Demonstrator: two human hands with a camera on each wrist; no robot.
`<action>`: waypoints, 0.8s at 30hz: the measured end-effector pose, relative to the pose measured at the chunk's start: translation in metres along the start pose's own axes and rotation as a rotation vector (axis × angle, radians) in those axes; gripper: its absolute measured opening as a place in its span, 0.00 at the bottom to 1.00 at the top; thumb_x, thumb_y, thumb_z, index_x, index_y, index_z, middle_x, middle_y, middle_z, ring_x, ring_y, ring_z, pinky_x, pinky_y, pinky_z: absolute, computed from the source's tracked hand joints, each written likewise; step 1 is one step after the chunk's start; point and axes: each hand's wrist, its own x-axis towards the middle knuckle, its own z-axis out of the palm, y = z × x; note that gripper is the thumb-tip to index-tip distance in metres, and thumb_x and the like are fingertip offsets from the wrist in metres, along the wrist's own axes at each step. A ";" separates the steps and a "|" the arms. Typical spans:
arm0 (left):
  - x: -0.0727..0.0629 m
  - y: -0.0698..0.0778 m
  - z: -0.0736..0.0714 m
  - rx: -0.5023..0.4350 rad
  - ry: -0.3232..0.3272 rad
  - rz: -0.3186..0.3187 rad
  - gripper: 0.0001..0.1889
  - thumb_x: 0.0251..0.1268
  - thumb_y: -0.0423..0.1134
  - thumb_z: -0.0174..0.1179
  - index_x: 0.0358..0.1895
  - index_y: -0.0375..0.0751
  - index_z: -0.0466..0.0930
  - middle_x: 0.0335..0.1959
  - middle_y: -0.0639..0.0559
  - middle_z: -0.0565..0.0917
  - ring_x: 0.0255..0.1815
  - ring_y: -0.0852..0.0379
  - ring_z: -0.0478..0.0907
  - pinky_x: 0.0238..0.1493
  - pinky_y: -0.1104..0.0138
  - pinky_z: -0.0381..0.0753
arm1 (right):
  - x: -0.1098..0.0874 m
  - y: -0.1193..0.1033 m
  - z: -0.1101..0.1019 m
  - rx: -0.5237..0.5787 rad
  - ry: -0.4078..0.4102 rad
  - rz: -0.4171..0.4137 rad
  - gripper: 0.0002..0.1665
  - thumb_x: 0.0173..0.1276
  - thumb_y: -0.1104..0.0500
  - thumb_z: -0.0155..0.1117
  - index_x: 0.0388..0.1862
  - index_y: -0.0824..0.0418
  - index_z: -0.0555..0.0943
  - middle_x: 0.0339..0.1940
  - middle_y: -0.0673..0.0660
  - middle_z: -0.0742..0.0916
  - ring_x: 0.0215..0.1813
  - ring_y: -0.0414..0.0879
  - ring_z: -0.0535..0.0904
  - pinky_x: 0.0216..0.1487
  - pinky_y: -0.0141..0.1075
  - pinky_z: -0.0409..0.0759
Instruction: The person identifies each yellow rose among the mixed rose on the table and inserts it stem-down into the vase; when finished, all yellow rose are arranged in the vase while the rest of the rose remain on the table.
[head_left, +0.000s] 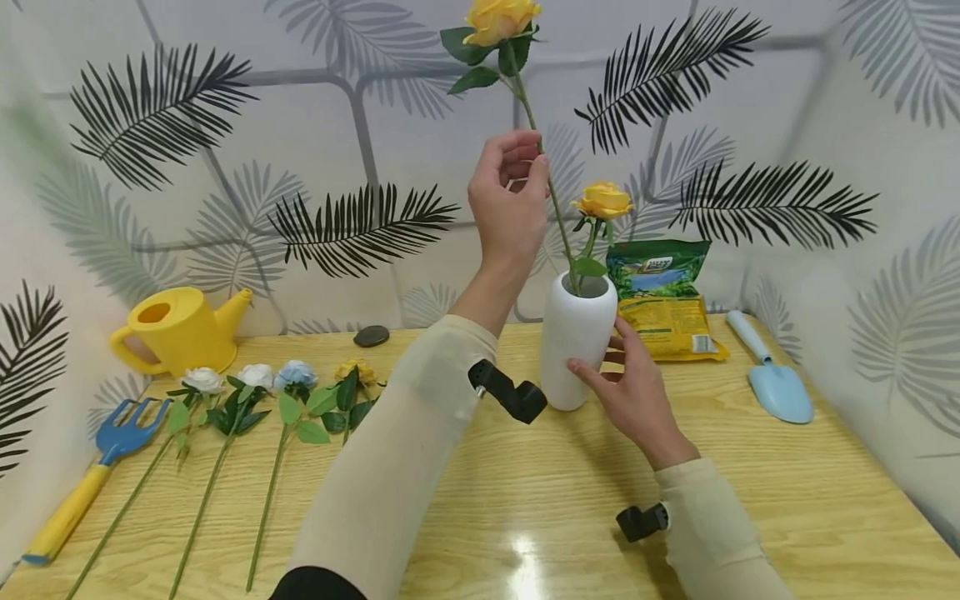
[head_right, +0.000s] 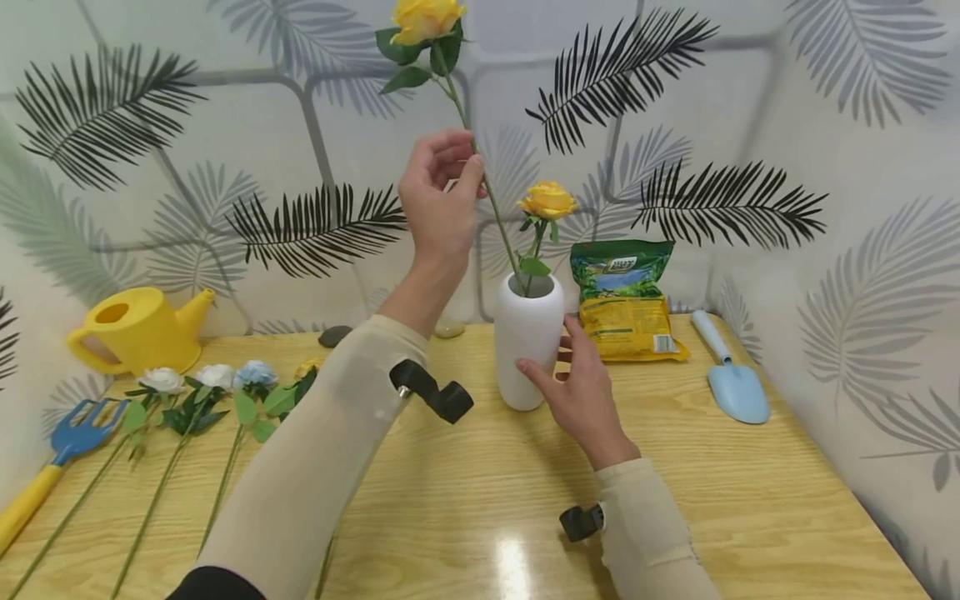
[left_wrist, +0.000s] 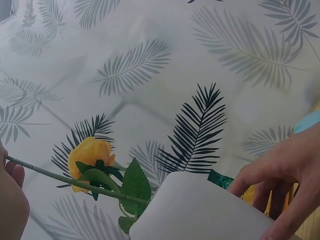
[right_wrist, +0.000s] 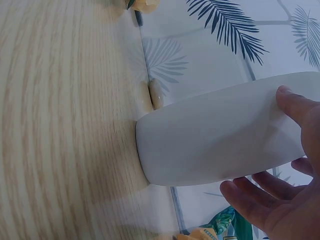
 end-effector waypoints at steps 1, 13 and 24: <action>-0.001 0.000 0.001 0.003 -0.003 0.000 0.10 0.68 0.23 0.59 0.50 0.28 0.79 0.43 0.36 0.81 0.37 0.57 0.77 0.37 0.75 0.76 | 0.000 0.000 0.000 0.000 0.001 0.000 0.51 0.70 0.45 0.67 0.82 0.54 0.51 0.69 0.67 0.75 0.62 0.64 0.79 0.60 0.57 0.81; -0.018 -0.013 0.001 0.094 -0.061 -0.024 0.10 0.70 0.26 0.59 0.52 0.30 0.79 0.45 0.36 0.83 0.41 0.50 0.80 0.42 0.74 0.77 | 0.000 0.001 -0.002 0.001 0.008 -0.008 0.50 0.70 0.45 0.67 0.82 0.54 0.52 0.70 0.67 0.75 0.64 0.64 0.78 0.61 0.57 0.80; -0.034 -0.028 -0.007 0.132 -0.123 -0.072 0.11 0.68 0.26 0.59 0.51 0.31 0.80 0.42 0.38 0.83 0.39 0.50 0.81 0.40 0.75 0.77 | 0.000 0.001 -0.001 -0.015 0.010 -0.035 0.50 0.70 0.45 0.67 0.82 0.54 0.52 0.68 0.67 0.76 0.61 0.63 0.81 0.59 0.56 0.81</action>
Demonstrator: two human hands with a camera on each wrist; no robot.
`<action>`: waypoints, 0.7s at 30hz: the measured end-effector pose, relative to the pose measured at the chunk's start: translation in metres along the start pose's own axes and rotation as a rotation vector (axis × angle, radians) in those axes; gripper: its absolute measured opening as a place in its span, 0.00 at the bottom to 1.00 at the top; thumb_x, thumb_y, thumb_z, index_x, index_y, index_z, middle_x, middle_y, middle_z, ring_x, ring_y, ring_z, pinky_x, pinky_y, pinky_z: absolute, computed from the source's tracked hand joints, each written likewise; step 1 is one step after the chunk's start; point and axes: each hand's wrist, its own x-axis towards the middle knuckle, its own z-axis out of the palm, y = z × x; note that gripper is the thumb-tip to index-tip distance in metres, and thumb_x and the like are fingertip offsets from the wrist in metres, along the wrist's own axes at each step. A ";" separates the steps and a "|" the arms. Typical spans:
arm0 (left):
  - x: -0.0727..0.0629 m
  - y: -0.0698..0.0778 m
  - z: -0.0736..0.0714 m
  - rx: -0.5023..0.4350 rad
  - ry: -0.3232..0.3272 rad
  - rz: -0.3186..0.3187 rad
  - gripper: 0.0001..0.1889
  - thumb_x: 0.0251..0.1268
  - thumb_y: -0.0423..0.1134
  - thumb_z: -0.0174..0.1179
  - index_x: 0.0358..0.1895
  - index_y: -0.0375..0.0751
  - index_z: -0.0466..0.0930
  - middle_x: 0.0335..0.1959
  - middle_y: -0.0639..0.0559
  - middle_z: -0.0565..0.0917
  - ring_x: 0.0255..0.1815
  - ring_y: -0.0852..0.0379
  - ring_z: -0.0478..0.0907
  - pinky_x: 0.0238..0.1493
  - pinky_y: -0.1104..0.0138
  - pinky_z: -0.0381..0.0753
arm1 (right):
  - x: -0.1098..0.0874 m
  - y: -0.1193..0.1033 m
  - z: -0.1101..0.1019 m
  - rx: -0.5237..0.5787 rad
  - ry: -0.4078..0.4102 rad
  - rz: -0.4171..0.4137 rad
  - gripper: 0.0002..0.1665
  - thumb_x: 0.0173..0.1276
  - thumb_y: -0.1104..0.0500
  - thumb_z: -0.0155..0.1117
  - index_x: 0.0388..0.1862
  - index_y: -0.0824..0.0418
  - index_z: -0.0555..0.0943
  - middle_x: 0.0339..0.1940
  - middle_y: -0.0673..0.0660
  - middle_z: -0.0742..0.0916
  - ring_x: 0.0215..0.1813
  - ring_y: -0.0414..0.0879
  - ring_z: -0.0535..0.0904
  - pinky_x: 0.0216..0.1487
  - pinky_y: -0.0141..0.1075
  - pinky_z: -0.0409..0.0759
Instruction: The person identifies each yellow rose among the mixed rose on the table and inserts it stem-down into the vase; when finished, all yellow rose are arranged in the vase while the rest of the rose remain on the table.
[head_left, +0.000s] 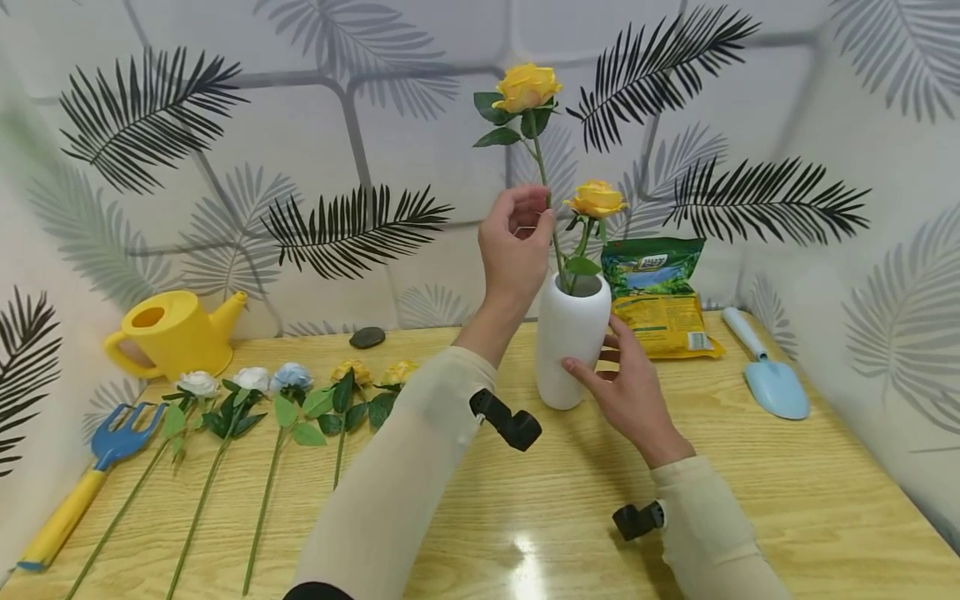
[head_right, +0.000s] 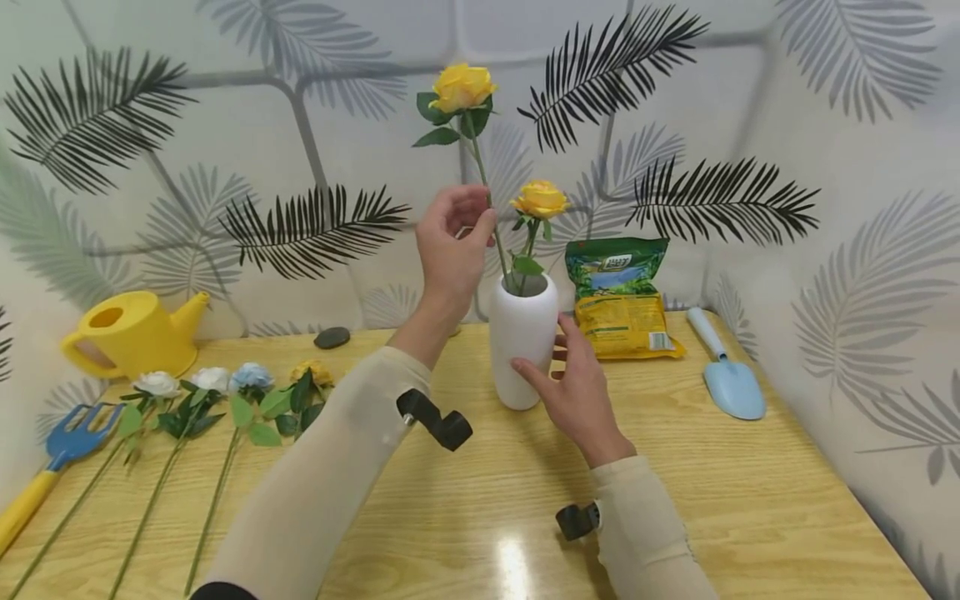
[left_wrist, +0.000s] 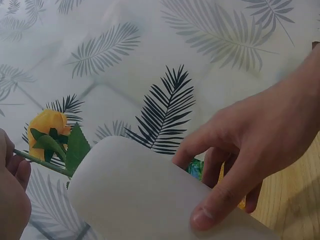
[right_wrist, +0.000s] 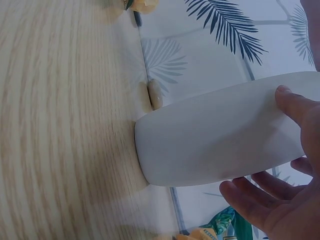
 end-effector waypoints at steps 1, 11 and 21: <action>-0.001 -0.001 -0.001 0.002 -0.004 -0.005 0.11 0.68 0.26 0.59 0.51 0.31 0.80 0.42 0.38 0.83 0.39 0.49 0.81 0.40 0.75 0.77 | 0.000 0.000 0.000 -0.001 0.000 0.000 0.51 0.70 0.45 0.67 0.82 0.54 0.52 0.68 0.67 0.76 0.61 0.63 0.80 0.59 0.56 0.81; -0.012 -0.013 -0.005 0.040 -0.030 -0.015 0.11 0.66 0.25 0.60 0.50 0.31 0.80 0.40 0.36 0.82 0.39 0.47 0.82 0.38 0.78 0.76 | 0.001 -0.002 -0.001 -0.008 -0.004 0.006 0.51 0.70 0.45 0.67 0.82 0.55 0.52 0.68 0.68 0.76 0.60 0.64 0.81 0.59 0.56 0.81; -0.022 -0.025 -0.009 0.042 -0.046 -0.049 0.12 0.66 0.25 0.60 0.51 0.31 0.80 0.39 0.37 0.81 0.40 0.48 0.82 0.40 0.78 0.77 | -0.001 -0.003 0.000 -0.005 -0.006 0.030 0.51 0.70 0.44 0.67 0.82 0.55 0.52 0.68 0.67 0.76 0.62 0.63 0.79 0.59 0.56 0.81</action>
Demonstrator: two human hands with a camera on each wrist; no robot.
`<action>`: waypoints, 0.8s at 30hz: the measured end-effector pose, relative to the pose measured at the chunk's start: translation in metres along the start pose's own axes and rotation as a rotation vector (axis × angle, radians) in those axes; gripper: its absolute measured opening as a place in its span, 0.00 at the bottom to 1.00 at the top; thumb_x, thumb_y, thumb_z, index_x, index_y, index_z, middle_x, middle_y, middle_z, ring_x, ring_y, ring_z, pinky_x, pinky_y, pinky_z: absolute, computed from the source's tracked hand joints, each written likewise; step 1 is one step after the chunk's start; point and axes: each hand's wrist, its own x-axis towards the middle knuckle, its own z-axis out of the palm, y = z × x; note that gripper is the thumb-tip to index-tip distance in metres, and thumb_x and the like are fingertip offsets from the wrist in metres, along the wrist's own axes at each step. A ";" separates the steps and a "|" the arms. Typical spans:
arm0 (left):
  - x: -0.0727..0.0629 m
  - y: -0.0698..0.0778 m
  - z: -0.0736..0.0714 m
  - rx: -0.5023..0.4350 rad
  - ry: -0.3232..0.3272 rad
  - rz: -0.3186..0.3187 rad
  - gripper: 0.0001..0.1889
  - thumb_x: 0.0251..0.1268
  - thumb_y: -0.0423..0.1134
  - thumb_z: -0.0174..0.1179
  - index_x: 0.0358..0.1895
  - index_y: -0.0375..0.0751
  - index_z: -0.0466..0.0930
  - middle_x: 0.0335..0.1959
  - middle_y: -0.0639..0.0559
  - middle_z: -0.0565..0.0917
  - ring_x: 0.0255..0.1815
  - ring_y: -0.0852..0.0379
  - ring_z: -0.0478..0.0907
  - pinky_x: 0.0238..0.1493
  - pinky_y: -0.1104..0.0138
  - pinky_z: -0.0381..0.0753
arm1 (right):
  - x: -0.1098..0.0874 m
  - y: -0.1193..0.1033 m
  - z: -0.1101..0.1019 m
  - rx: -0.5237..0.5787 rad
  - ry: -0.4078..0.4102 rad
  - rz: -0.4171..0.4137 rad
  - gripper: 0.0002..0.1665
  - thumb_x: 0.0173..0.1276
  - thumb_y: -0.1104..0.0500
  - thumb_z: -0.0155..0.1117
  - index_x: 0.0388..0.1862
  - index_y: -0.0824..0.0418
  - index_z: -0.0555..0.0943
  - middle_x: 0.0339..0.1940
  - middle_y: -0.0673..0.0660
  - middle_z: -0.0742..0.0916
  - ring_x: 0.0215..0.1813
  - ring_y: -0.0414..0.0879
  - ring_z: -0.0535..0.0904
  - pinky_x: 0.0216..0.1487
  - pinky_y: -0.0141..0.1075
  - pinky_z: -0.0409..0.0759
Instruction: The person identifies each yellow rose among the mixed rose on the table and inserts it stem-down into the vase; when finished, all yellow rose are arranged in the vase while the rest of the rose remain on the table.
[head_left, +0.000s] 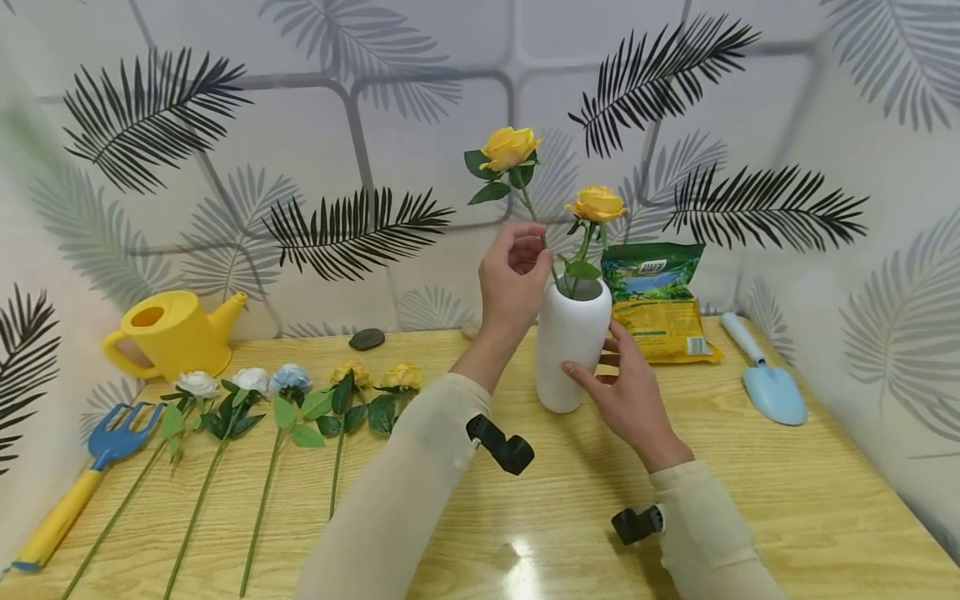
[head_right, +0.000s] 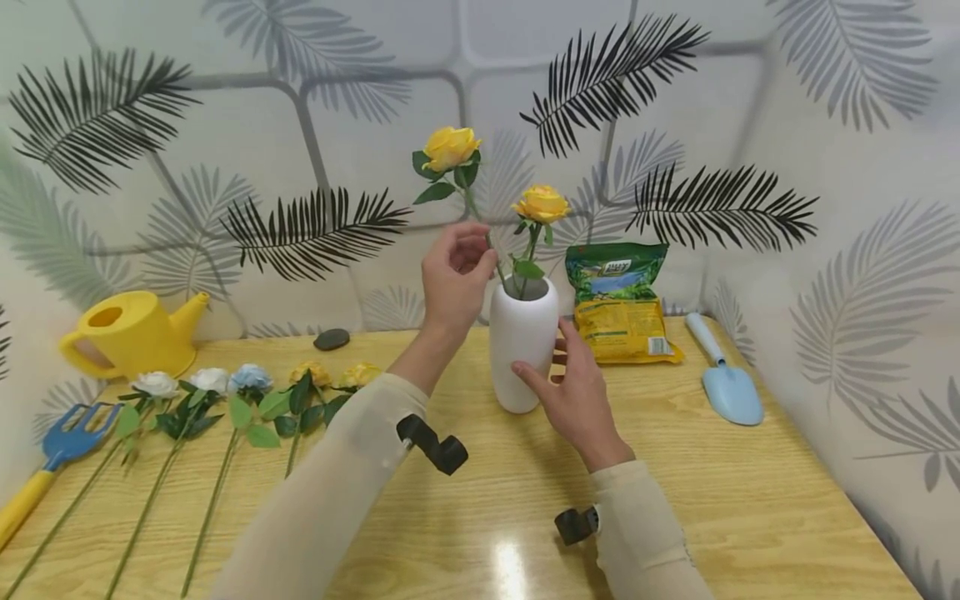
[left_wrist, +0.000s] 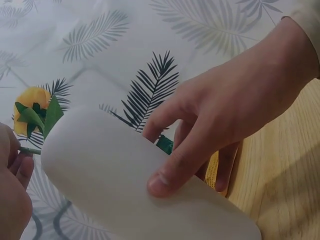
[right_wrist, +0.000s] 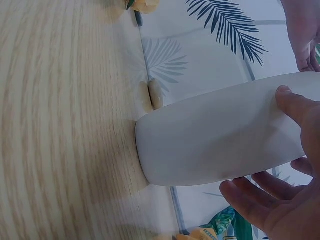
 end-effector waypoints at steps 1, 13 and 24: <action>-0.001 -0.001 0.000 -0.004 -0.001 -0.006 0.12 0.66 0.24 0.60 0.51 0.30 0.79 0.39 0.38 0.81 0.40 0.48 0.82 0.40 0.78 0.78 | 0.000 0.000 0.000 0.001 -0.001 0.002 0.51 0.70 0.44 0.67 0.82 0.55 0.52 0.68 0.67 0.76 0.63 0.63 0.79 0.60 0.55 0.81; -0.005 -0.008 0.005 0.009 0.025 0.066 0.12 0.65 0.22 0.61 0.51 0.29 0.80 0.41 0.36 0.81 0.39 0.46 0.83 0.42 0.74 0.82 | -0.001 0.002 0.000 0.011 0.002 -0.012 0.51 0.70 0.45 0.67 0.82 0.54 0.52 0.68 0.67 0.76 0.61 0.64 0.81 0.58 0.56 0.81; -0.005 -0.007 0.006 0.051 0.050 0.101 0.09 0.67 0.25 0.61 0.49 0.29 0.80 0.41 0.36 0.82 0.38 0.45 0.84 0.42 0.73 0.83 | 0.000 0.002 0.000 0.016 0.001 -0.013 0.51 0.70 0.45 0.67 0.82 0.55 0.52 0.68 0.67 0.76 0.62 0.63 0.79 0.59 0.56 0.81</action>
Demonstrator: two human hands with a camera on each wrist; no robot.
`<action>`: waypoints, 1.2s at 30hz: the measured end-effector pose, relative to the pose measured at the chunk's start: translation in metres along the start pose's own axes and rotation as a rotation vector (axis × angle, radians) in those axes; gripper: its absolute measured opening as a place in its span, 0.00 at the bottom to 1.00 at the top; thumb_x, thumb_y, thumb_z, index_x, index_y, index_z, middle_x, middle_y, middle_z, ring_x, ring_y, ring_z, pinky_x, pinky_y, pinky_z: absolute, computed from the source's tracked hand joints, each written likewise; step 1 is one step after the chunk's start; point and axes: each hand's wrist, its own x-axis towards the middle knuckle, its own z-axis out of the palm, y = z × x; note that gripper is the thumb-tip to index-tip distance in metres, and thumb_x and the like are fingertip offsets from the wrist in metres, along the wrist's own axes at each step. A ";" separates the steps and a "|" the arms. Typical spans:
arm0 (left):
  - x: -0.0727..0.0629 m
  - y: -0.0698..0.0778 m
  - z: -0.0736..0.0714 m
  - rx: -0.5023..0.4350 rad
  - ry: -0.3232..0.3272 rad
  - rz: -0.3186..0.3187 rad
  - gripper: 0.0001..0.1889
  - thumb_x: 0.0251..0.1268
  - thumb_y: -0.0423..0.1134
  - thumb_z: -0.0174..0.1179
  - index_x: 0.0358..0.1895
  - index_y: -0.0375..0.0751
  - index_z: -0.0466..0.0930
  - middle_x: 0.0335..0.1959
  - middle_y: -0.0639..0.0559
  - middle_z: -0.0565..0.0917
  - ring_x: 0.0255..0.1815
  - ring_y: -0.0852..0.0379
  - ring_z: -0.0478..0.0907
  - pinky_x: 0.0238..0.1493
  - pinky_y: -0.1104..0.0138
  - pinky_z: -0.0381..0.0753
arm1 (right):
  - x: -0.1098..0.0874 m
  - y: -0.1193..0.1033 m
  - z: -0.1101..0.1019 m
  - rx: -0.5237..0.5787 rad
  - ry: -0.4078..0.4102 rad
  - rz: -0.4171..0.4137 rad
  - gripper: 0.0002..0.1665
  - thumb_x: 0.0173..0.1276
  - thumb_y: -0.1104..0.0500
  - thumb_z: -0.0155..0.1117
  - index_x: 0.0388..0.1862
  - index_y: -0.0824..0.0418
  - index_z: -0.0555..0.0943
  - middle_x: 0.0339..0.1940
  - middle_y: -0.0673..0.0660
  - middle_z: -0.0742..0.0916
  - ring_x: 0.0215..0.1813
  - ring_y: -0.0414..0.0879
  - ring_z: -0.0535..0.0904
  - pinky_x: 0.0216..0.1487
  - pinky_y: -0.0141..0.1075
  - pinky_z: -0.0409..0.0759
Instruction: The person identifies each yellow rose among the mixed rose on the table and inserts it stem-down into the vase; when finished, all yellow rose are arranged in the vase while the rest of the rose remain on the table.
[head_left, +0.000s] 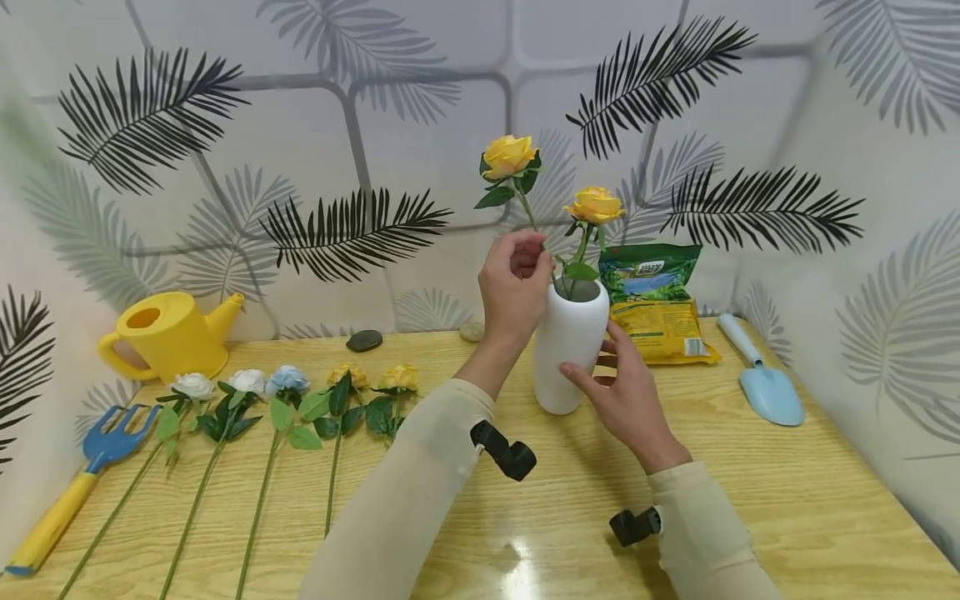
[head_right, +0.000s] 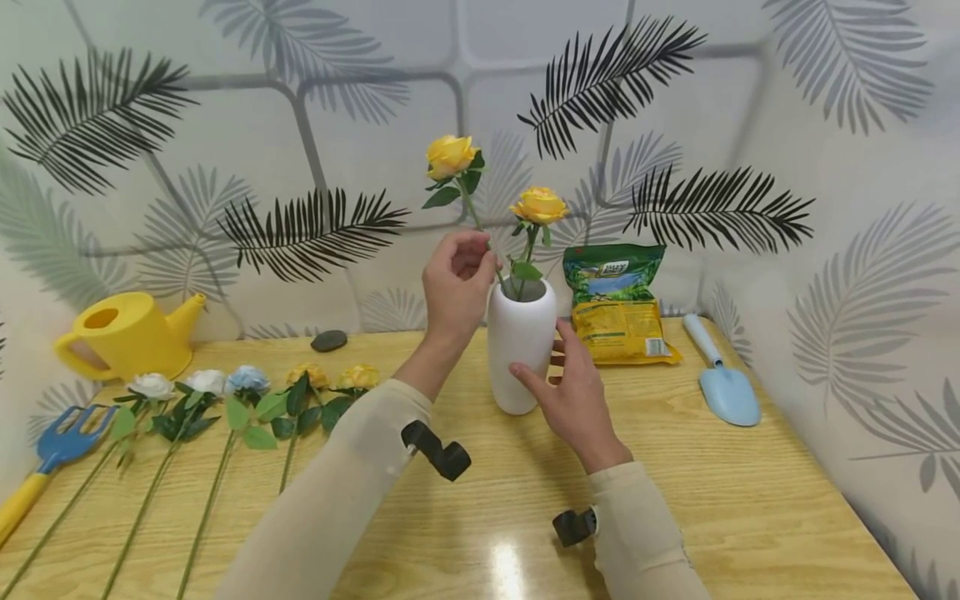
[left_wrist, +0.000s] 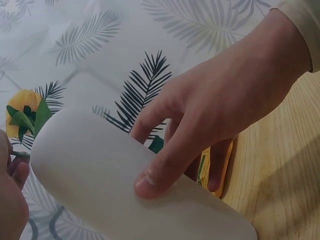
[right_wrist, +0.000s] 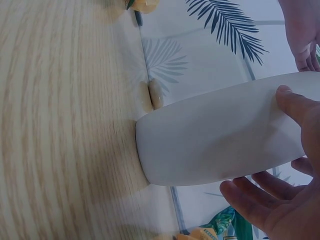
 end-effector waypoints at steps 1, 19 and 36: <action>0.000 0.000 0.000 0.006 0.002 0.001 0.09 0.67 0.25 0.61 0.49 0.29 0.80 0.41 0.36 0.83 0.38 0.45 0.84 0.42 0.74 0.82 | 0.000 0.000 0.000 -0.001 0.000 0.001 0.51 0.70 0.45 0.67 0.82 0.55 0.52 0.68 0.67 0.76 0.63 0.63 0.79 0.59 0.56 0.81; -0.006 0.000 -0.003 0.132 -0.068 0.001 0.05 0.65 0.27 0.63 0.42 0.31 0.83 0.38 0.39 0.86 0.37 0.47 0.84 0.38 0.75 0.79 | 0.002 0.000 0.000 -0.016 0.002 0.003 0.50 0.69 0.47 0.68 0.82 0.55 0.53 0.69 0.66 0.75 0.66 0.62 0.76 0.61 0.56 0.80; -0.008 -0.002 -0.001 0.189 -0.053 0.087 0.06 0.64 0.26 0.63 0.43 0.32 0.83 0.37 0.40 0.84 0.35 0.48 0.82 0.35 0.71 0.79 | 0.001 -0.001 0.000 -0.008 0.000 0.014 0.50 0.69 0.47 0.68 0.82 0.55 0.53 0.69 0.66 0.75 0.67 0.61 0.75 0.62 0.56 0.79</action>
